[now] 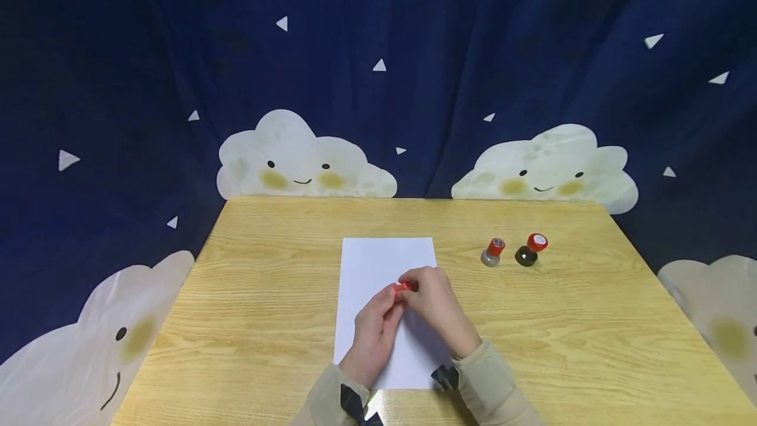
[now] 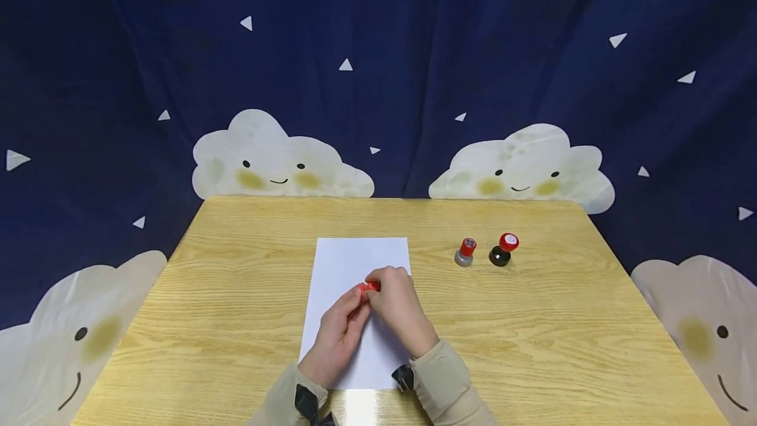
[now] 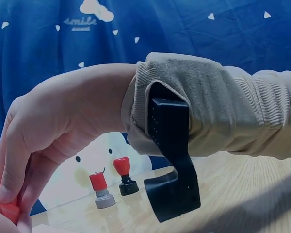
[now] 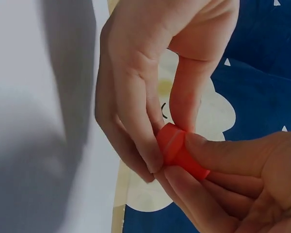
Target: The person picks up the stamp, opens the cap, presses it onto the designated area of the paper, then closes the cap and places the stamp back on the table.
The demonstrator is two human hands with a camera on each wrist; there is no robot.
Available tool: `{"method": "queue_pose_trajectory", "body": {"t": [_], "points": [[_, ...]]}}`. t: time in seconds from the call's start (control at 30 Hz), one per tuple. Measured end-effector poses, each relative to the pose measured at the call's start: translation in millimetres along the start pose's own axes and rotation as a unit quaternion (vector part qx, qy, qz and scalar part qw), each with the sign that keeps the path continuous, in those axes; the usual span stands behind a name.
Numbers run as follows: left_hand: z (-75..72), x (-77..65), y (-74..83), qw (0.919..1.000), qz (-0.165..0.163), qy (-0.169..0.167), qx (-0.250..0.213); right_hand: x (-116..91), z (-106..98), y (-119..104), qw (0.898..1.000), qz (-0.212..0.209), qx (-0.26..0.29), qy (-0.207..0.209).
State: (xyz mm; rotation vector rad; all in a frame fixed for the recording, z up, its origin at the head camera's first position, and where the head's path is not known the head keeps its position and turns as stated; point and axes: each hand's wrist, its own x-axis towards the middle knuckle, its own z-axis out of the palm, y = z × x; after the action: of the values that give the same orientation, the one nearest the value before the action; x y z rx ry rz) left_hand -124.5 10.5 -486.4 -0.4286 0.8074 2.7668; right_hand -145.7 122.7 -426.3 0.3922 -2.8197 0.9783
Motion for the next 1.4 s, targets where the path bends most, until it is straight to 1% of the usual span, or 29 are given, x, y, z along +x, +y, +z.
{"method": "queue_pose_trajectory", "body": {"t": [0.1,0.23,0.33,0.5,0.63,0.67,0.77,0.83,0.93,1.07,1.13,1.2,1.3,1.4], "points": [[0.0,-1.7,0.9,1.0,0.006,0.007,0.001,-0.6,-2.4,-1.0,1.0,0.004,-0.003,-0.004],[-2.0,-2.5,2.1,0.9999,0.01,-0.008,-0.005,-1.6,-8.4,-0.7,1.0,0.0,0.016,-0.016],[-3.8,-2.9,2.9,0.9997,0.005,-0.025,-0.006,-1.9,-14.6,0.2,0.999,-0.01,0.035,-0.029],[-3.4,-3.4,4.1,0.9991,-0.006,-0.041,-0.002,-0.6,-23.8,1.5,0.997,-0.015,0.043,-0.056],[-2.6,-3.2,4.6,0.9993,-0.006,-0.037,0.009,-0.1,-28.0,0.3,0.996,-0.002,0.048,-0.075],[-2.2,-3.2,4.8,0.9995,-0.004,-0.03,0.01,-0.2,-28.2,-0.1,0.996,0.003,0.049,-0.076],[-1.2,-3.3,5.4,0.9997,0.009,-0.013,0.019,-1.0,-27.4,-1.7,0.996,0.009,0.052,-0.067],[-0.8,-3.5,5.9,0.9996,0.017,-0.002,0.024,-1.9,-26.1,-2.3,0.997,0.005,0.048,-0.056],[-1.6,-3.9,6.7,0.9994,0.019,-0.006,0.028,-2.9,-25.7,-2.8,0.998,0.0,0.043,-0.052],[-3.4,-3.2,7.7,0.9991,0.01,-0.032,0.025,-2.2,-31.4,-2.3,0.995,0.021,0.067,-0.078],[-3.6,-2.6,8.2,0.9994,0.003,-0.028,0.021,-1.3,-35.6,-2.1,0.989,0.042,0.1,-0.097],[-3.6,-2.0,8.1,0.9996,-0.003,-0.022,0.019,-0.2,-39.8,-2.7,0.987,0.053,0.111,-0.108],[-3.0,-2.5,8.7,0.9998,-0.009,-0.014,0.01,1.6,-44.4,-4.1,0.986,0.056,0.104,-0.116],[-1.1,-4.2,10.2,0.9995,-0.013,-0.029,0.006,2.9,-47.1,-3.4,0.991,0.053,0.066,-0.104]]}}
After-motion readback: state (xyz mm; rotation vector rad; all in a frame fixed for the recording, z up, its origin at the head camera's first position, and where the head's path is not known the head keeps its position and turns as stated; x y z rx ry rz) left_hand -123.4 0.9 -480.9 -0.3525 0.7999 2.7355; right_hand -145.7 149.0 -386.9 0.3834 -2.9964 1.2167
